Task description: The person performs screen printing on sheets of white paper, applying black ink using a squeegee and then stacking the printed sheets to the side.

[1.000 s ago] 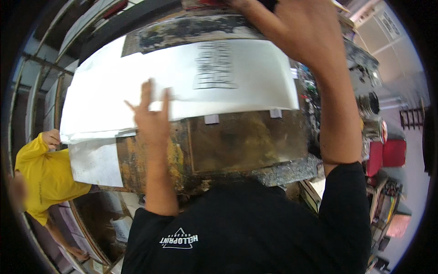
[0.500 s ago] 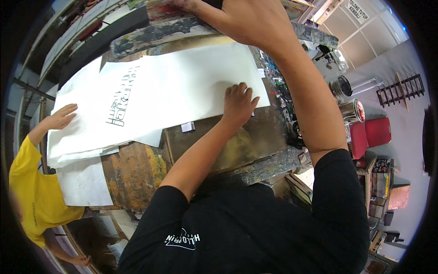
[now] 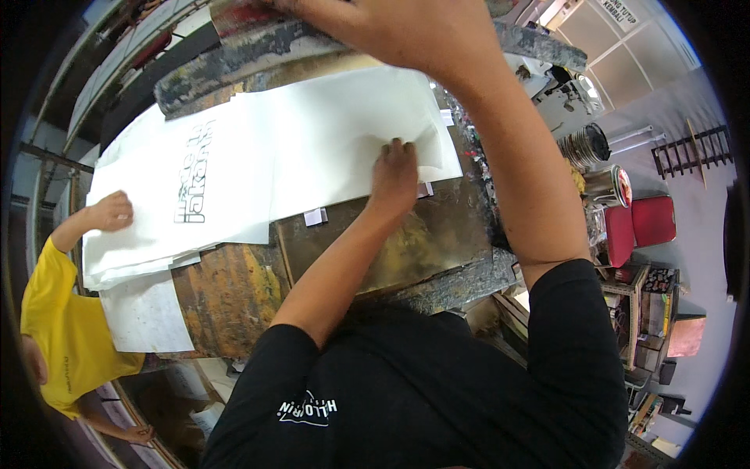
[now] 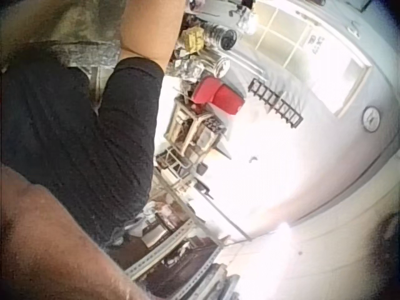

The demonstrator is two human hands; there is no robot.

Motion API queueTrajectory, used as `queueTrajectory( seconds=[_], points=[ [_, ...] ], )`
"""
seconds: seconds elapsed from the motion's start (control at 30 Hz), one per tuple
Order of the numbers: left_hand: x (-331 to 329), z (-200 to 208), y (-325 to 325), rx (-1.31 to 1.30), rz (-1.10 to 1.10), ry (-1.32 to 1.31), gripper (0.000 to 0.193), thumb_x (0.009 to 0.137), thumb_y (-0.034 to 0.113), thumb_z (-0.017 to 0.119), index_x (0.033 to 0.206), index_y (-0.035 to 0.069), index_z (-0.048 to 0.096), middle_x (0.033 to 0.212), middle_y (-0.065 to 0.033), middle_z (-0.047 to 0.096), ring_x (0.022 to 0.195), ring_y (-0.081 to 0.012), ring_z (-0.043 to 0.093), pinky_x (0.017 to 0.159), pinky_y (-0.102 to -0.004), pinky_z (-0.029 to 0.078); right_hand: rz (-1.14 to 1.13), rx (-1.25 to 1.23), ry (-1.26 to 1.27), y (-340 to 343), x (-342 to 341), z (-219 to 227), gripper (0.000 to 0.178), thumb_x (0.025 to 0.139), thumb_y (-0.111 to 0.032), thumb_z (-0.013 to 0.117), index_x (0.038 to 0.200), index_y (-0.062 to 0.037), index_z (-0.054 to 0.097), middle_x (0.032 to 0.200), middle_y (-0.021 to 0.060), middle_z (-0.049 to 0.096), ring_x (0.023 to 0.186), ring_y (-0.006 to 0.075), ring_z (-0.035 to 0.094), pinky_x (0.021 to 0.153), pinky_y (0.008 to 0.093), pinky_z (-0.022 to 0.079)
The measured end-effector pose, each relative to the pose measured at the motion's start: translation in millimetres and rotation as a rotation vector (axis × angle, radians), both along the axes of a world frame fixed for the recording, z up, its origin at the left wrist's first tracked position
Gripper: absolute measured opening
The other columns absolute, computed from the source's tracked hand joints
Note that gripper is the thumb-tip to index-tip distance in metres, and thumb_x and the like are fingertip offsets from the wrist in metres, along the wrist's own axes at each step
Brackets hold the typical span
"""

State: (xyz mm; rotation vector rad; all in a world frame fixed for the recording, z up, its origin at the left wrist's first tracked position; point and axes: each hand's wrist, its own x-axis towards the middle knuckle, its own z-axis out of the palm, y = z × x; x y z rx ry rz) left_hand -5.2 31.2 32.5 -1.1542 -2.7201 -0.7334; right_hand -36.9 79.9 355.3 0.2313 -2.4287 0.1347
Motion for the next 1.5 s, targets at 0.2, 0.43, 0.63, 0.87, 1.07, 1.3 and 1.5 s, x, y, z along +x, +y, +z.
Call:
queueTrajectory(
  seconds=[0.2,0.43,0.63,0.87,1.07,1.3,1.5],
  points=[
    [-18.0,33.8,-48.4,0.288,0.015,-0.098,0.025,0.105,0.020,0.062,0.121,0.004,0.072,0.124,-0.0199,0.075,0.120,-0.0370,0.069,0.108,-0.0472,0.052,0.034,-0.010,0.016,-0.7,8.7,-1.0,0.071,0.105,-0.067,0.050,0.079,-0.0040,0.070,0.071,0.0146,0.068,0.070,0.0266,0.063,0.090,0.0463,0.045],
    [-26.1,59.6,-47.7,0.105,-0.238,0.051,0.035,0.107,0.033,0.060,0.133,0.012,0.071,0.141,-0.0171,0.069,0.135,-0.0363,0.061,0.118,-0.0514,0.044,0.022,0.009,-0.060,-2.4,11.9,0.1,0.073,0.106,-0.069,0.050,0.080,-0.0036,0.071,0.076,0.0169,0.070,0.075,0.0289,0.066,0.090,0.0455,0.046],
    [12.1,11.5,-71.8,-0.119,-0.172,0.096,0.101,0.082,0.088,0.063,0.156,0.018,0.058,0.170,-0.0179,0.041,0.160,-0.0480,0.027,0.127,-0.0763,0.005,0.018,0.026,-0.055,0.1,11.0,-7.7,0.069,0.105,-0.066,0.053,0.077,-0.0049,0.070,0.072,0.0146,0.069,0.070,0.0259,0.064,0.087,0.0443,0.046],
    [11.3,8.3,-61.9,-0.135,-0.233,0.023,0.113,0.079,0.097,0.053,0.158,0.016,0.057,0.171,-0.0177,0.040,0.161,-0.0505,0.022,0.125,-0.0793,0.003,-0.035,0.035,-0.036,-4.8,-8.3,9.2,0.075,0.104,-0.070,0.047,0.066,-0.0073,0.065,0.059,0.0078,0.060,0.059,0.0223,0.060,0.072,0.0421,0.050],
    [18.8,13.2,-62.8,-0.119,-0.280,0.049,0.107,0.079,0.095,0.057,0.155,0.020,0.060,0.169,-0.0161,0.041,0.159,-0.0480,0.024,0.124,-0.0784,0.013,-0.052,-0.215,-0.400,-12.7,6.3,46.4,0.079,0.103,-0.074,0.048,0.061,-0.0080,0.061,0.053,0.0059,0.055,0.052,0.0186,0.056,0.051,0.0372,0.047],
    [22.2,-10.1,-61.0,-0.016,-0.253,0.114,0.103,0.081,0.093,0.059,0.154,0.021,0.061,0.169,-0.0169,0.041,0.158,-0.0484,0.028,0.123,-0.0794,0.014,-0.177,-0.024,-0.224,-4.6,-13.8,10.2,0.073,0.105,-0.071,0.048,0.068,-0.0103,0.063,0.056,-0.0004,0.054,0.050,0.0128,0.048,0.047,0.0314,0.042],
    [8.8,82.2,-92.9,0.371,0.006,-0.027,0.102,0.081,0.067,0.083,0.157,0.007,0.053,0.161,-0.0236,0.049,0.149,-0.0473,0.045,0.122,-0.0692,0.034,0.028,0.078,0.038,-3.9,-10.5,3.7,0.066,0.109,-0.068,0.046,0.085,-0.0087,0.062,0.067,-0.0008,0.058,0.055,0.0117,0.047,0.047,0.0296,0.040]
  ],
)
